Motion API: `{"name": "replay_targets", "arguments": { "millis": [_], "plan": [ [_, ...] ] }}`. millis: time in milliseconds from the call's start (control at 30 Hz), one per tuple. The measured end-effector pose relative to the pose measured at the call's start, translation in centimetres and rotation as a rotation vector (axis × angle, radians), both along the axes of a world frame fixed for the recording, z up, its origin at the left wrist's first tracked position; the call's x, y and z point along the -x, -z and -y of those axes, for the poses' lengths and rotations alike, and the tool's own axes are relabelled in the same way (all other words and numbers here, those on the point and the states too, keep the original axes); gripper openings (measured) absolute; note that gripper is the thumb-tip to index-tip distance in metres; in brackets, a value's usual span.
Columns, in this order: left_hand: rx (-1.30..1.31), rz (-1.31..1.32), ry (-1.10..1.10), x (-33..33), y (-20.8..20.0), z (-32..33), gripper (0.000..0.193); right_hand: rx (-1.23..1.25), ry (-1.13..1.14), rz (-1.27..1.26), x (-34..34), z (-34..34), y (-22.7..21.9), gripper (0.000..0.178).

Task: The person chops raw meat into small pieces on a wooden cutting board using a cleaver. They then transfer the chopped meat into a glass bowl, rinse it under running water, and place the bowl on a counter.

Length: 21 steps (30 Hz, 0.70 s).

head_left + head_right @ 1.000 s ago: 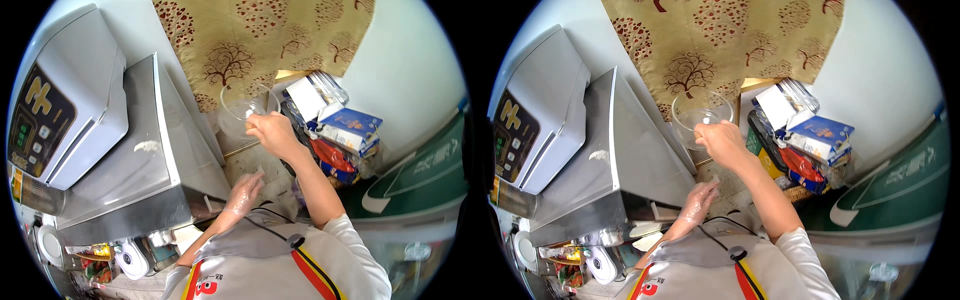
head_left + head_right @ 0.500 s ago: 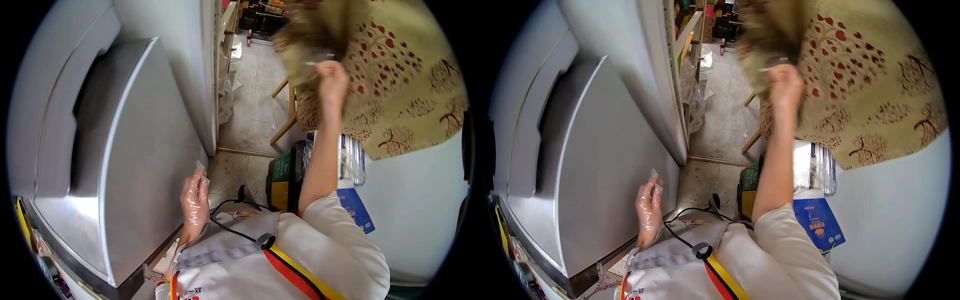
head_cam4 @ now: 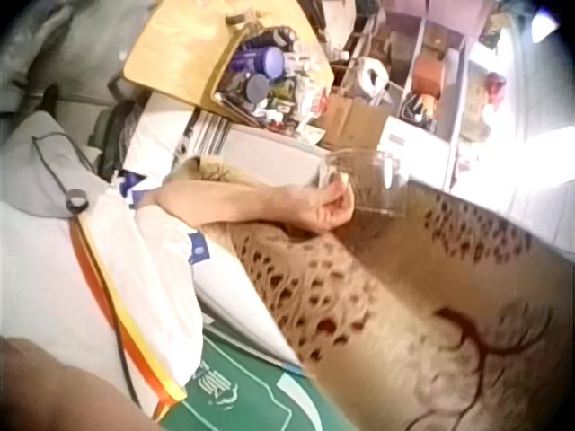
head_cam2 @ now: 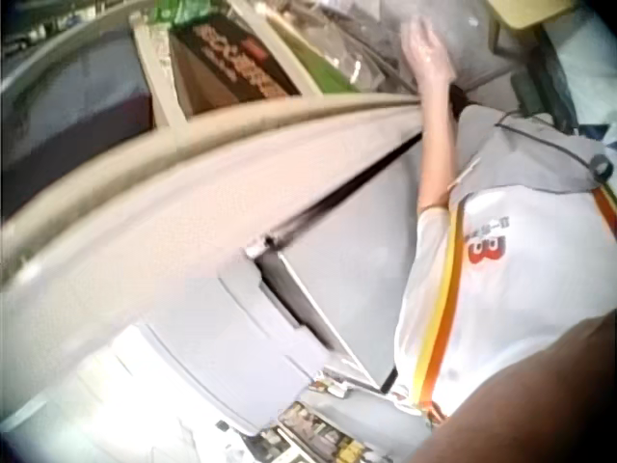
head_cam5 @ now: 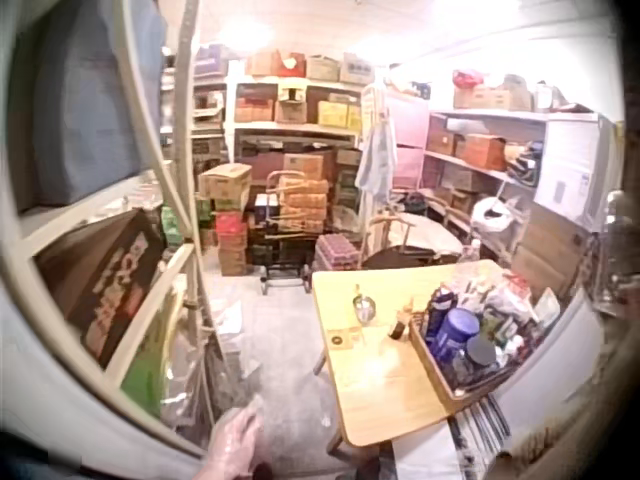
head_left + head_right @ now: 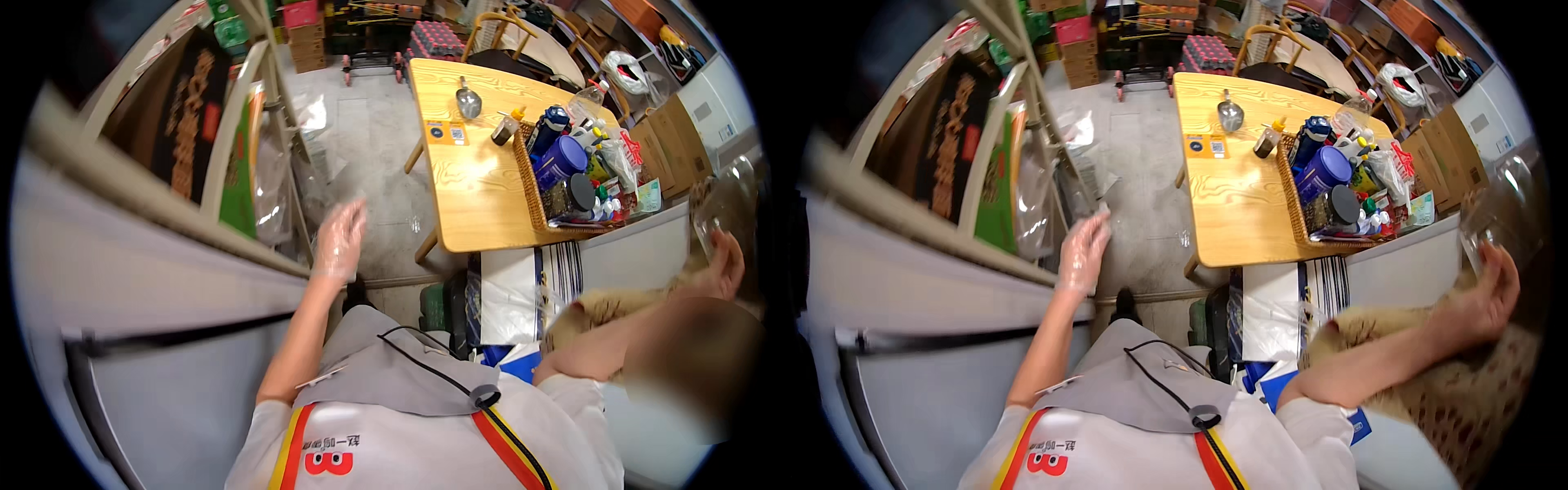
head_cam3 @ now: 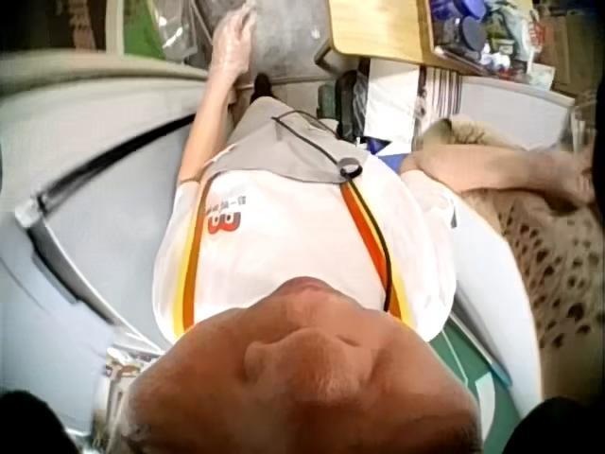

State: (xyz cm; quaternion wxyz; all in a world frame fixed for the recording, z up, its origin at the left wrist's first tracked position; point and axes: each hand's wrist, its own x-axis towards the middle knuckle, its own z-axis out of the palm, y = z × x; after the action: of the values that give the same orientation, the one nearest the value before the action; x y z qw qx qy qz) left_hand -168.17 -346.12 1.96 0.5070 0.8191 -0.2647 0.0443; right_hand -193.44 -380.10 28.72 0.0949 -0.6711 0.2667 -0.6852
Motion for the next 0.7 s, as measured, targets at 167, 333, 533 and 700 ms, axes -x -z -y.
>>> {"name": "replay_targets", "arguments": {
  "millis": [167,333,533,700],
  "plan": [
    [0.150,-0.106,-0.016,-19.8,4.6,9.9,0.028,0.104,0.093,-0.053,-0.7,4.2,0.7,0.017],
    [-0.033,-0.099,-0.008,-36.9,6.6,16.2,0.028,-0.046,0.349,-0.107,-6.8,6.7,1.0,0.014],
    [-0.244,-0.135,-0.027,-51.2,8.9,19.7,0.025,-0.123,0.495,-0.121,-15.5,9.6,3.2,0.015],
    [-0.474,-0.074,0.104,-59.2,10.6,24.6,0.027,-0.243,0.554,-0.141,-21.8,10.8,3.5,0.014]
  ]
}}
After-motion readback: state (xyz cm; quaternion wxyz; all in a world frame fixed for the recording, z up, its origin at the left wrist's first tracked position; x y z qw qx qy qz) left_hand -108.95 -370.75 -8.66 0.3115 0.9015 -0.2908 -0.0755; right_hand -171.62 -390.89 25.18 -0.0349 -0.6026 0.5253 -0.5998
